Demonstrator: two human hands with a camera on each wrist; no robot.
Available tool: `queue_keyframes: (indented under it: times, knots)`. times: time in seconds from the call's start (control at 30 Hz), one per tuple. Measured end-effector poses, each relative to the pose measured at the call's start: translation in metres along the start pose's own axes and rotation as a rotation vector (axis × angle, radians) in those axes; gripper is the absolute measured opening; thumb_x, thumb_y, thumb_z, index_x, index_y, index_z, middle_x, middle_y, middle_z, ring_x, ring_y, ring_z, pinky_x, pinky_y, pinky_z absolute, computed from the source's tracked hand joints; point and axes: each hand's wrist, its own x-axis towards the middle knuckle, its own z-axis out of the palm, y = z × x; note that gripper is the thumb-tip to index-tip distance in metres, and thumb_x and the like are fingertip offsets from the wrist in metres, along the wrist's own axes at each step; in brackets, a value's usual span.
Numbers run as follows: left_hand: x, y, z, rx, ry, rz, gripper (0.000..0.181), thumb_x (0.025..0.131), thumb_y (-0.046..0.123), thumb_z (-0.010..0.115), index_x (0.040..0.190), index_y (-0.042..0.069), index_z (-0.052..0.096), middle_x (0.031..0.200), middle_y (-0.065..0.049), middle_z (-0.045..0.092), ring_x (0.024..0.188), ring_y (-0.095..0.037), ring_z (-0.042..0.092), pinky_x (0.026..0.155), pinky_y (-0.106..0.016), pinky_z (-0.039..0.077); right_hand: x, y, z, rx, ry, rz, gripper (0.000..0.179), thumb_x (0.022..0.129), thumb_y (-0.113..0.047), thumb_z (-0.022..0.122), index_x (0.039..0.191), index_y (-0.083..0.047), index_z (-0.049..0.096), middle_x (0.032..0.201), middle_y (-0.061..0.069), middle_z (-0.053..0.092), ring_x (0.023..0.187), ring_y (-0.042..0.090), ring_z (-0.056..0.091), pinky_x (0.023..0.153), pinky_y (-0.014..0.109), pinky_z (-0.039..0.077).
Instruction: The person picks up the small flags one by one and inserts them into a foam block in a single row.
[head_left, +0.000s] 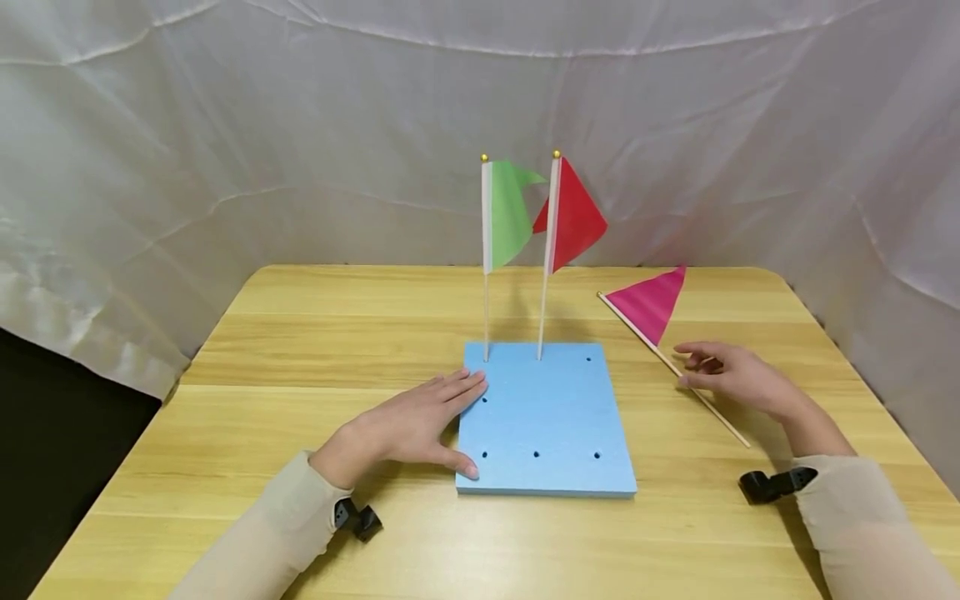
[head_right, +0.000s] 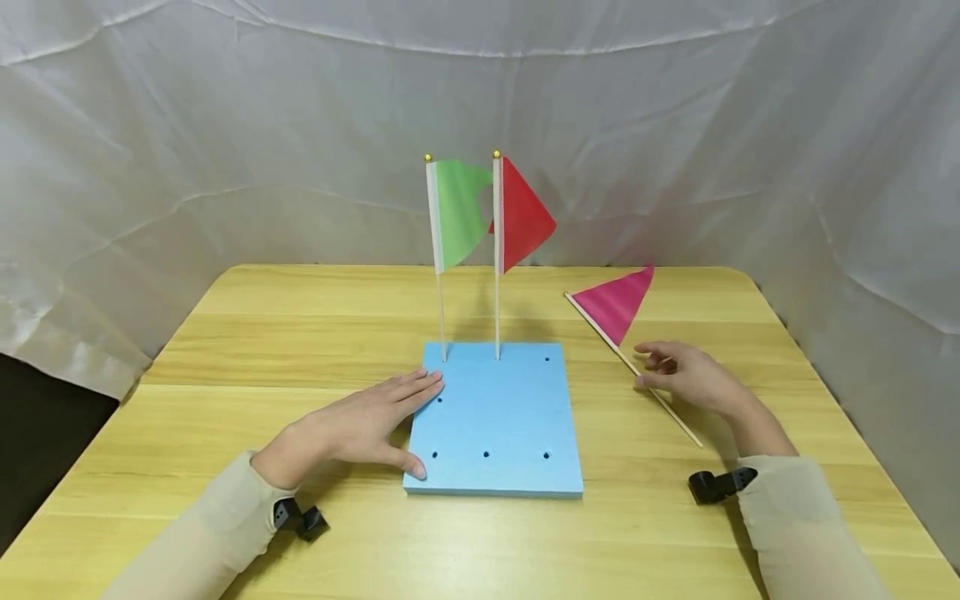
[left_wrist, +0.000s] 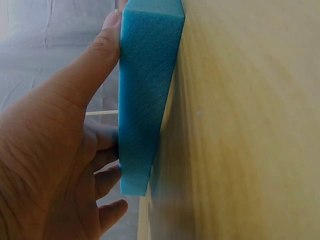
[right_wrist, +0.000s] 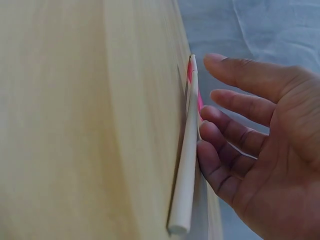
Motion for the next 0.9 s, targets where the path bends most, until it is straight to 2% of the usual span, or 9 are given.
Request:
queue_keyframes:
  times: [0.23,0.5,0.7,0.9]
  knots:
    - [0.000,0.001,0.000,0.004,-0.011,-0.009,0.115,0.075,0.088,0.044,0.159,0.018,0.008,0.164,0.003,0.006,0.149,-0.017,0.003,0.119,-0.041,0.014,0.000,-0.002,0.004,0.001,0.007,0.004,0.055,0.092,-0.026,0.071,0.136,0.001,0.054,0.112,0.014,0.061,0.097,0.026,0.055,0.077,0.025,0.049]
    - [0.000,0.001,0.001,0.005,-0.013,-0.017,0.115,0.075,0.088,0.042,0.159,0.020,0.006,0.164,0.005,0.005,0.149,-0.016,0.002,0.119,-0.041,0.015,0.002,-0.001,0.009,0.013,0.007,-0.033,0.041,0.093,-0.011,0.069,0.128,0.005,0.056,0.107,0.014,0.060,0.091,0.023,0.054,0.072,0.024,0.049]
    - [-0.001,0.000,0.002,0.006,-0.011,-0.013,0.115,0.075,0.088,0.043,0.159,0.019,0.007,0.164,0.004,0.006,0.149,-0.017,0.003,0.118,-0.040,0.016,0.003,-0.002,0.012,0.010,-0.011,-0.043,0.043,0.091,-0.005,0.068,0.130,0.009,0.054,0.109,0.015,0.058,0.090,0.022,0.052,0.072,0.023,0.048]
    - [0.000,0.001,0.000,-0.001,-0.006,-0.016,0.116,0.074,0.088,0.044,0.159,0.018,0.009,0.164,0.004,0.007,0.149,-0.017,0.004,0.118,-0.040,0.017,0.005,-0.004,0.012,0.020,-0.026,-0.051,0.047,0.087,0.003,0.065,0.131,0.011,0.052,0.104,0.013,0.057,0.090,0.022,0.049,0.071,0.023,0.047]
